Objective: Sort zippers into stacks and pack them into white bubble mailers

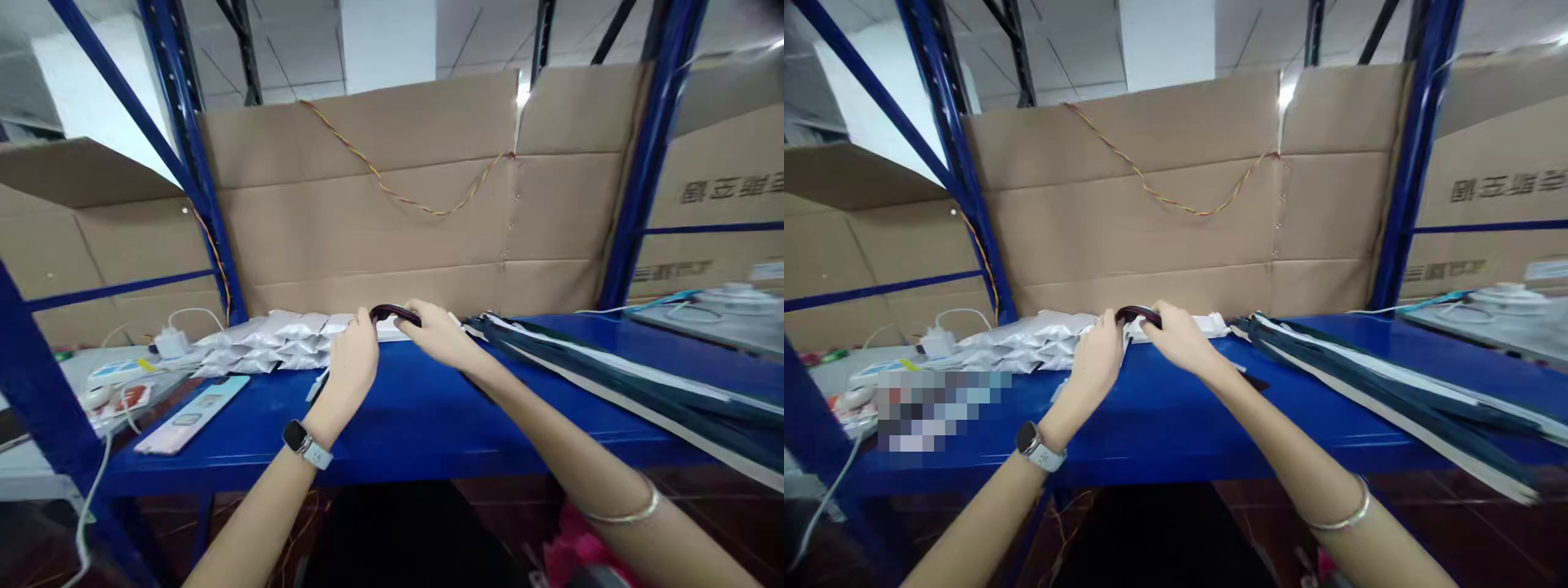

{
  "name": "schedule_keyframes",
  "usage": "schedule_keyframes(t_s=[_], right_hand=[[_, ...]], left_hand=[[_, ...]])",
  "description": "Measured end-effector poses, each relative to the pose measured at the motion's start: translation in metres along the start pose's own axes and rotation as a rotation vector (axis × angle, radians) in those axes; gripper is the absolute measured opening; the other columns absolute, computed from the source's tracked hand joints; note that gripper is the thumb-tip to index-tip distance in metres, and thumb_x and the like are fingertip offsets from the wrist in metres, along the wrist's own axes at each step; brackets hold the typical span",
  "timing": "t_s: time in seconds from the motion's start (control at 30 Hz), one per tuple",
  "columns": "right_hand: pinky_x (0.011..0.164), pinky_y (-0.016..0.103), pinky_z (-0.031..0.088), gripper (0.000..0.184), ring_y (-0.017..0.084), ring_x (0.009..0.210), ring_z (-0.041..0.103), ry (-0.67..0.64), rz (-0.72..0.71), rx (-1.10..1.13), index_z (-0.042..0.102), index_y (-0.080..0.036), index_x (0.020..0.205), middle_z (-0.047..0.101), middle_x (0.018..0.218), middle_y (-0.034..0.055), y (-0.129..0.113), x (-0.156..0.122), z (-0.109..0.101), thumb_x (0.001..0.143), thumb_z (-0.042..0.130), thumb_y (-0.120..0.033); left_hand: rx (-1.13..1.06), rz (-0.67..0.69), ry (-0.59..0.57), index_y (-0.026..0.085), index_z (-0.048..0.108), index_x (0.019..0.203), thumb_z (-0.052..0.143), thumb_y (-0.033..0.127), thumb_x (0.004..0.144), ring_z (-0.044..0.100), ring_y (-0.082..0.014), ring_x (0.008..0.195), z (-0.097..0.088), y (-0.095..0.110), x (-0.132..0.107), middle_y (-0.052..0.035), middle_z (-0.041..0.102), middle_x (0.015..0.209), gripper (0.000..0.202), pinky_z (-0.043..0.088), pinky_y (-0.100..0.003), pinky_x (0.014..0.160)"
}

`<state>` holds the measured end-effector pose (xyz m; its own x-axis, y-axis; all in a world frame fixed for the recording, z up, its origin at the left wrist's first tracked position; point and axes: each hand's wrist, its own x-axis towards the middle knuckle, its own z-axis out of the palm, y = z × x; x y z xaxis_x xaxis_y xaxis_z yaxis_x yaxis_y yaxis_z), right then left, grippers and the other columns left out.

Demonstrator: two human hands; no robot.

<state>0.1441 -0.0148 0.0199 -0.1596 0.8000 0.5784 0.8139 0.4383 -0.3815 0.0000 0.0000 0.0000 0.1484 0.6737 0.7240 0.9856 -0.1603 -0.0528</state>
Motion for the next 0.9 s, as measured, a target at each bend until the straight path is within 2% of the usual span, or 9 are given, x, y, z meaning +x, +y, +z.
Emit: schedule_keyframes(t_s=[0.13, 0.27, 0.4, 0.5, 0.63, 0.77, 0.83, 0.9], right_hand=[[0.065, 0.027, 0.035, 0.025, 0.023, 0.085, 0.062, 0.051, 0.064, 0.01, 0.056, -0.016, 0.084, 0.068, 0.091, 0.0132, 0.002, 0.008, 0.007, 0.094, 0.037, -0.029], [0.064, 0.03, 0.038, 0.032, 0.026, 0.082, 0.063, 0.089, 0.14, 0.055, 0.05, -0.015, 0.095, 0.068, 0.088, 0.0158, -0.001, 0.008, 0.022, 0.096, 0.029, -0.038], [0.071, 0.032, 0.042, 0.042, 0.026, 0.088, 0.062, 0.107, 0.191, 0.308, 0.046, -0.017, 0.096, 0.066, 0.093, 0.013, 0.004, 0.012, 0.037, 0.09, 0.036, -0.058], [0.077, 0.032, 0.044, 0.048, 0.023, 0.093, 0.06, 0.16, 0.189, 0.492, 0.047, -0.019, 0.097, 0.064, 0.101, 0.0109, 0.012, 0.019, 0.045, 0.082, 0.044, -0.065], [0.08, 0.035, 0.044, 0.034, 0.023, 0.095, 0.059, 0.21, 0.174, 0.517, 0.045, -0.02, 0.092, 0.062, 0.1, 0.0092, 0.022, 0.026, 0.046, 0.082, 0.049, -0.052], [0.074, 0.036, 0.045, 0.019, 0.022, 0.079, 0.061, 0.201, 0.15, 0.495, 0.039, -0.02, 0.089, 0.06, 0.082, 0.0056, 0.037, 0.023, 0.036, 0.083, 0.049, -0.036], [0.067, 0.032, 0.047, 0.015, 0.017, 0.066, 0.061, 0.165, 0.12, 0.522, 0.037, -0.021, 0.089, 0.059, 0.076, 0.0023, 0.046, 0.018, 0.031, 0.084, 0.047, -0.032], [0.058, 0.028, 0.047, 0.014, 0.012, 0.054, 0.057, 0.122, 0.081, 0.605, 0.036, -0.022, 0.09, 0.057, 0.073, -0.0011, 0.054, 0.013, 0.026, 0.085, 0.046, -0.03]], left_hand=[[0.044, 0.058, -0.027, 0.014, 0.049, 0.099, 0.03, 0.018, 0.096, 0.067, -0.026, 0.072, 0.002, 0.002, -0.01, -0.0112, 0.065, 0.084, 0.02, 0.051, -0.032, 0.058], [0.007, 0.004, -0.056, 0.011, 0.05, 0.101, 0.028, 0.009, 0.094, 0.067, -0.0242, 0.073, 0.013, 0.015, -0.009, -0.014, 0.065, 0.087, 0.023, 0.05, -0.03, 0.06], [-0.085, -0.028, -0.061, 0.009, 0.05, 0.107, 0.031, 0.013, 0.095, 0.067, -0.026, 0.075, 0.018, 0.028, -0.003, -0.0139, 0.065, 0.085, 0.023, 0.051, -0.032, 0.061], [-0.158, -0.012, -0.106, 0.007, 0.05, 0.114, 0.033, 0.012, 0.094, 0.067, -0.0271, 0.079, 0.015, 0.035, 0.0, -0.0158, 0.064, 0.09, 0.027, 0.051, -0.033, 0.064], [-0.213, 0.033, -0.162, 0.002, 0.046, 0.12, 0.03, 0.006, 0.091, 0.065, -0.0269, 0.085, 0.013, 0.048, -0.01, -0.0191, 0.063, 0.097, 0.034, 0.051, -0.034, 0.069], [-0.291, 0.256, -0.19, 0.002, 0.045, 0.123, 0.034, 0.013, 0.093, 0.062, -0.0286, 0.094, 0.018, 0.051, -0.031, -0.0193, 0.062, 0.1, 0.034, 0.051, -0.036, 0.074], [-0.363, 0.365, -0.194, 0.008, 0.052, 0.114, 0.036, 0.021, 0.094, 0.062, -0.0274, 0.094, 0.018, 0.044, -0.035, -0.0161, 0.063, 0.098, 0.029, 0.05, -0.036, 0.076], [-0.467, 0.374, -0.185, 0.013, 0.059, 0.099, 0.036, 0.025, 0.095, 0.063, -0.0249, 0.091, 0.016, 0.033, -0.03, -0.012, 0.065, 0.093, 0.026, 0.049, -0.037, 0.08]])
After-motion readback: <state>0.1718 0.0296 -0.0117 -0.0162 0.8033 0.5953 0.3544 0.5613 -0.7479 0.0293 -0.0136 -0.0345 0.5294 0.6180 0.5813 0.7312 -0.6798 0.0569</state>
